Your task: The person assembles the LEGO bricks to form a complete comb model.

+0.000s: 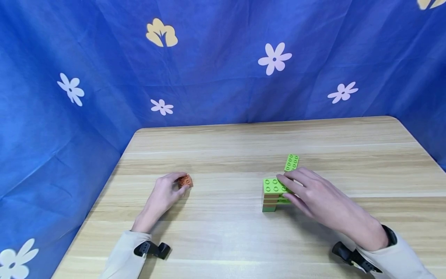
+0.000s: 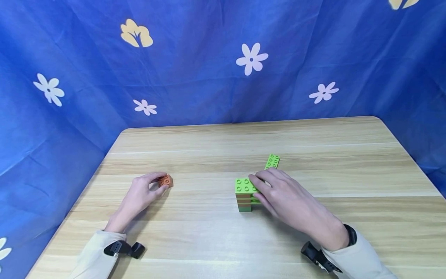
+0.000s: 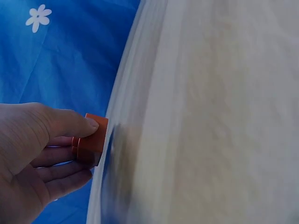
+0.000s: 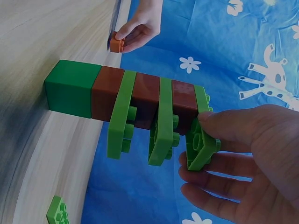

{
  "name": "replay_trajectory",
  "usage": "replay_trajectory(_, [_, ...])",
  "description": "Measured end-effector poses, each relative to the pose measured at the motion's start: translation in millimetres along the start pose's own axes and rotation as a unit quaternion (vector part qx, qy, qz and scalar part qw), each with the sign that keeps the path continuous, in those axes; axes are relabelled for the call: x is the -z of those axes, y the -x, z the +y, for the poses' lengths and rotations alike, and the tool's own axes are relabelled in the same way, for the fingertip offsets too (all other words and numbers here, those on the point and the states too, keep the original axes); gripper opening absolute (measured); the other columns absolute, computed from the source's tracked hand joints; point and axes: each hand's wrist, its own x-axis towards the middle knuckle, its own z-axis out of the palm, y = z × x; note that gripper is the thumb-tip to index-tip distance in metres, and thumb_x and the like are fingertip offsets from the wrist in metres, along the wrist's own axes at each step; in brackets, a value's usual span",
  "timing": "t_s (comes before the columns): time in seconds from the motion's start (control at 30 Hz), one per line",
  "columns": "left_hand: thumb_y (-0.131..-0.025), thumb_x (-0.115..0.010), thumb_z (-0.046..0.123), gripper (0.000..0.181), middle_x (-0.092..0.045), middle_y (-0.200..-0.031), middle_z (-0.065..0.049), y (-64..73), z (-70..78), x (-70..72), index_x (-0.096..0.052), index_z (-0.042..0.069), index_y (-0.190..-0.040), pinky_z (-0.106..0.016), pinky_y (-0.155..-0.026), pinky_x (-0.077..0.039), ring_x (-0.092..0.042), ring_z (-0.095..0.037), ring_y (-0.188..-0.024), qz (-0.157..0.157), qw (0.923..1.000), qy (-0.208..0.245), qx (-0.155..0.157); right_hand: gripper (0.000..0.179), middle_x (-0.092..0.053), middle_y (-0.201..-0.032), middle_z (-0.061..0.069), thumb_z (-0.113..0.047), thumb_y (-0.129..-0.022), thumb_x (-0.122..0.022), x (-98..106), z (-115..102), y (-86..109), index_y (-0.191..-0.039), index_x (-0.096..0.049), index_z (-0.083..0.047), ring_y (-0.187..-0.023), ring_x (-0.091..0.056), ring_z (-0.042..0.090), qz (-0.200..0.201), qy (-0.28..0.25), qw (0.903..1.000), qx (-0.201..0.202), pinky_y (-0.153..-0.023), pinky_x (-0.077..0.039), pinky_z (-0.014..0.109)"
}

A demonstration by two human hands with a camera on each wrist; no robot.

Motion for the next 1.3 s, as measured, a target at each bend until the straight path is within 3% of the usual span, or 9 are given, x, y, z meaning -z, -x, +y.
replay_trajectory(0.2, [-0.078,-0.078,0.003,0.037,-0.067,-0.108,-0.024,-4.3,11.5,2.4,-0.066,-0.007,-0.111,-0.05,-0.09,-0.052,-0.064,-0.04,-0.101,-0.007,0.9999,0.011,-0.007,0.057,-0.064,-0.104,0.012,-0.037,-0.106,-0.025,0,0,-0.4,-0.118,-0.063,0.004,-0.094,-0.061,0.026,-0.001,-0.001,1.0,0.001,-0.078,-0.055,0.042])
replay_trajectory(0.47, [-0.078,-0.078,0.003,0.035,-0.069,-0.105,-0.021,-11.2,28.4,4.2,-0.067,-0.007,-0.109,-0.047,-0.088,-0.053,-0.065,-0.037,-0.099,-0.009,0.9983,0.028,-0.05,0.057,-0.064,-0.104,0.012,-0.037,-0.106,-0.025,0,0,-1.1,-0.118,-0.063,0.004,-0.093,-0.061,0.025,-0.001,-0.001,1.0,0.002,-0.077,-0.055,0.041])
replay_trajectory(0.83, [-0.08,-0.077,0.005,0.035,-0.069,-0.106,-0.017,-20.1,49.5,7.4,-0.066,-0.005,-0.111,-0.043,-0.087,-0.054,-0.066,-0.032,-0.099,-0.025,0.9959,0.026,-0.083,0.056,-0.064,-0.104,0.012,-0.037,-0.106,-0.026,0,-1,-1.0,-0.118,-0.063,0.004,-0.093,-0.06,0.024,0.002,-0.003,1.0,0.0,-0.076,-0.055,0.04])
replay_trajectory(1.3, [-0.08,-0.077,0.01,0.035,-0.069,-0.106,-0.014,-26.1,81.1,18.0,-0.067,-0.004,-0.111,-0.04,-0.087,-0.055,-0.066,-0.028,-0.1,-0.021,0.9906,0.028,-0.132,0.058,-0.064,-0.104,0.012,-0.038,-0.106,-0.025,-1,-2,-1.2,-0.118,-0.063,0.004,-0.094,-0.061,0.025,-0.002,-0.003,1.0,-0.006,-0.078,-0.055,0.041])
